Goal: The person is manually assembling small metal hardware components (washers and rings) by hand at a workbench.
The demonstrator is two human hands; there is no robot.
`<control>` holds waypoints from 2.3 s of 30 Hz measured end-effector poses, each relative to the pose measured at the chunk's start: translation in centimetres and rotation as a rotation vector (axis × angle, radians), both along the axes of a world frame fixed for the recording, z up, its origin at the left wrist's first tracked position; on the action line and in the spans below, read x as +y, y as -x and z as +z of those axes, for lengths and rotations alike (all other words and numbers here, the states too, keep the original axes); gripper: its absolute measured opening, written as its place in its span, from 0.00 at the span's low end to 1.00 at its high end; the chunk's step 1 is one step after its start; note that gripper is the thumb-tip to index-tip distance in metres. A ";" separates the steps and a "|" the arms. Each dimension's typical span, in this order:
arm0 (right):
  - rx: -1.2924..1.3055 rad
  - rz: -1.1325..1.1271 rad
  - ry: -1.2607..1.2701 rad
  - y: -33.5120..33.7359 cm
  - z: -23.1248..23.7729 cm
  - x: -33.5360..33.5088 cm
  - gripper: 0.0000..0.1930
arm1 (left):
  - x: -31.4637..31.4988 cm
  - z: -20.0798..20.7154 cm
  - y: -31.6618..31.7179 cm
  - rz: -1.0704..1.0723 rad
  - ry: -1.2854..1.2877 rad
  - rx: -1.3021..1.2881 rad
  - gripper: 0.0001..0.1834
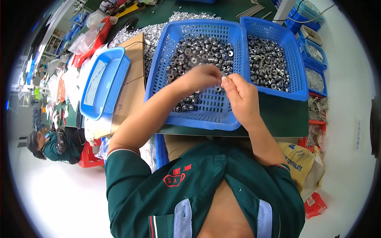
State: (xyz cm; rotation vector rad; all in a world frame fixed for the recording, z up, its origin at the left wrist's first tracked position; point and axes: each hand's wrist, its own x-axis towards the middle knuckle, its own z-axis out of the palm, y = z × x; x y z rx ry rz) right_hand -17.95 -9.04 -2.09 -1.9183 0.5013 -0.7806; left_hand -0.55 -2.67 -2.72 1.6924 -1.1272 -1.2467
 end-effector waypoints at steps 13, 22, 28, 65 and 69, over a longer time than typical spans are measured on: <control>-0.058 0.009 0.000 -0.3 -0.2 0.2 0.10 | -1.0 -2.4 1.3 0.007 0.179 -0.658 0.12; -0.041 0.000 0.060 -0.1 0.0 0.4 0.10 | 0.8 2.3 -0.1 0.292 0.221 0.667 0.06; 0.028 -0.010 0.073 -0.3 0.4 0.4 0.10 | 1.5 3.1 0.4 0.233 0.220 0.731 0.04; 0.096 0.243 -0.407 -0.1 1.5 -1.7 0.16 | 1.3 3.3 -0.2 0.068 0.415 0.435 0.04; -0.035 0.106 -0.436 0.0 1.0 -1.0 0.14 | 0.9 3.9 -0.9 0.276 0.240 0.616 0.05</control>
